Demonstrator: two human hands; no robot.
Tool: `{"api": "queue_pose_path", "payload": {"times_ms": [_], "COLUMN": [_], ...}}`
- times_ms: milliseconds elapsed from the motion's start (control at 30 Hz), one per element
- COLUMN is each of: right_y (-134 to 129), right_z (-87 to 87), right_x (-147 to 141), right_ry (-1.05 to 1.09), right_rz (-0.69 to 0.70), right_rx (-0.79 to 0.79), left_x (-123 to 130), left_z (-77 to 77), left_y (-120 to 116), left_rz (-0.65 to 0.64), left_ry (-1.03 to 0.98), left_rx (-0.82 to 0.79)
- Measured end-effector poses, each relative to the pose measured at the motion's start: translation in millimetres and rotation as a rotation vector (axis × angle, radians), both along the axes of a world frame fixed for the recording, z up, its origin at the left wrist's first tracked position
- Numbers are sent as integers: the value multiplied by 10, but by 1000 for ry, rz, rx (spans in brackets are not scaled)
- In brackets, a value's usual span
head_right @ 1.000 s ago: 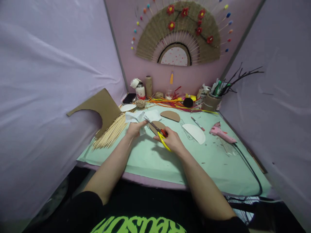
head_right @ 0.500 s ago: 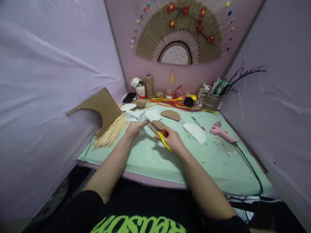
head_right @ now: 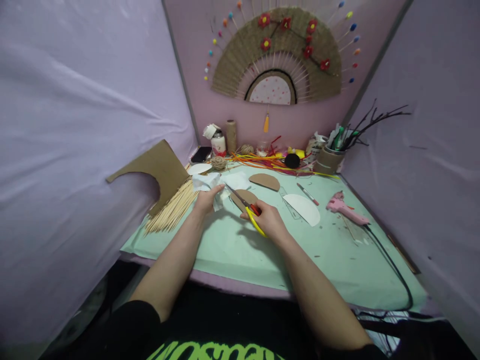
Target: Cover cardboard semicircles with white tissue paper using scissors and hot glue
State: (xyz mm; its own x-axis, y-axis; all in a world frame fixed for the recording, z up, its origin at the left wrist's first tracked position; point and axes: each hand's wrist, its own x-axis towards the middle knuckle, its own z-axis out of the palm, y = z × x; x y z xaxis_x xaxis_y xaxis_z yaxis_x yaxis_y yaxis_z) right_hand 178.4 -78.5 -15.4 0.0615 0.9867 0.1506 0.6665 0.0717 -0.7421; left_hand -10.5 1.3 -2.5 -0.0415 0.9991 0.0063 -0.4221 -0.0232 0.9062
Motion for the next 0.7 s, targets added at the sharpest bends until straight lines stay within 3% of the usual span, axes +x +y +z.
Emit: {"api": "queue_pose_path", "payload": {"times_ms": [333,700], "right_y": [-43,-35], "right_z": [74,36], "right_x": [-37,-40], "right_ry": [-45,-44], "right_rz": [-16,-14], "right_rx": [10,3], "left_x": [-9,3], "left_z": [-56,-111], "left_y": [43,45], "left_rz": [53,3], "left_ry": [20,74], "left_rx": [117,195]}}
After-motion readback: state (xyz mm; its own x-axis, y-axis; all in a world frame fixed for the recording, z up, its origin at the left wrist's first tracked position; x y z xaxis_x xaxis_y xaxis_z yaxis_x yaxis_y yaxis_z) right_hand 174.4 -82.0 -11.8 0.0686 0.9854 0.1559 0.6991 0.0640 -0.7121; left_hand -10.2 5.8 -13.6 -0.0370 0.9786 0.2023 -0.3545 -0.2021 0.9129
